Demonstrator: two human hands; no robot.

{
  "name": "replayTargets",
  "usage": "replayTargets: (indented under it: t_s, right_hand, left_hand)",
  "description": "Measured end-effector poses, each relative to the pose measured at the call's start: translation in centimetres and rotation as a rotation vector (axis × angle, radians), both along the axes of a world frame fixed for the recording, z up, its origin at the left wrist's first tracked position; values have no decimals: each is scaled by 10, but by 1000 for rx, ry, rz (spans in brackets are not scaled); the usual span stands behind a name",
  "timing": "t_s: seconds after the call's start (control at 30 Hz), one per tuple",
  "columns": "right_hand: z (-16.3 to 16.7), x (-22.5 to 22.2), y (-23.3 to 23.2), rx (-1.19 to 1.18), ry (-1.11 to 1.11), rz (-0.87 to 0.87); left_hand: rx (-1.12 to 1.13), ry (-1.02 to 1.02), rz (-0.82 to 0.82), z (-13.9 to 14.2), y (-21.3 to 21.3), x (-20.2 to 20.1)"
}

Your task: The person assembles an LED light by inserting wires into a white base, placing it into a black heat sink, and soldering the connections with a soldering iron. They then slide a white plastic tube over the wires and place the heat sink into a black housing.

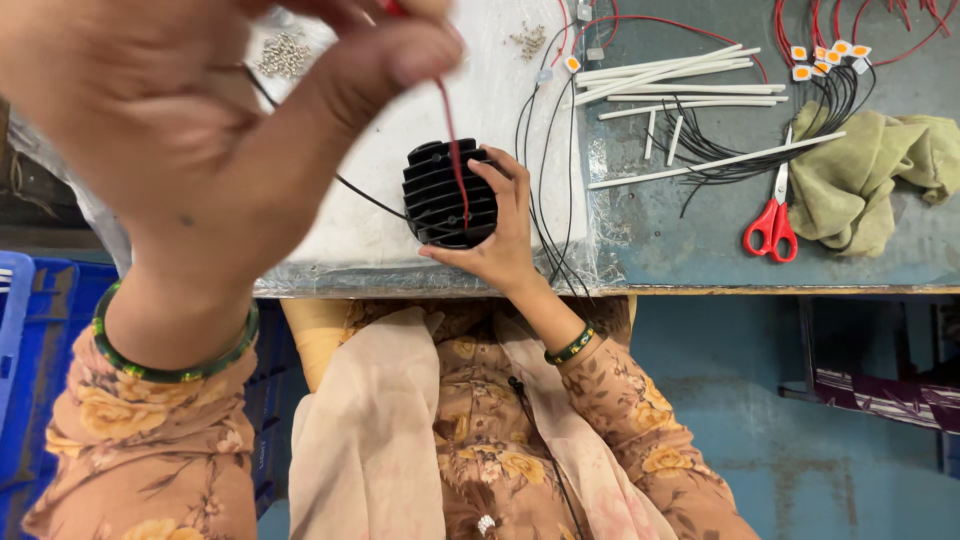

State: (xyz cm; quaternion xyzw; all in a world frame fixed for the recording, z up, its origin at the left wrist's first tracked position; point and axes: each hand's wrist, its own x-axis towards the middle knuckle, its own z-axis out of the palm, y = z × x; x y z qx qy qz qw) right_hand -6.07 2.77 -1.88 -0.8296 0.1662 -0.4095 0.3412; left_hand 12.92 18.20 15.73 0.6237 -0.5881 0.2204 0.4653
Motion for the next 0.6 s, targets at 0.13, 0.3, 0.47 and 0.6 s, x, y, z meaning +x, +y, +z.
replayTargets:
  t_s: [0.13, 0.3, 0.47, 0.6]
  right_hand:
    - [-1, -1, 1, 9, 8, 20]
    - [-1, -3, 1, -2, 44, -1]
    - [-4, -4, -1, -9, 34, 12]
    - [9, -4, -1, -6, 23, 45]
  left_hand:
    - [-160, 8, 182, -27, 1, 34]
    - [-334, 279, 103, -79, 28, 49]
    - [410, 887, 31, -133, 44, -35]
    - [455, 919, -100, -140, 29, -72]
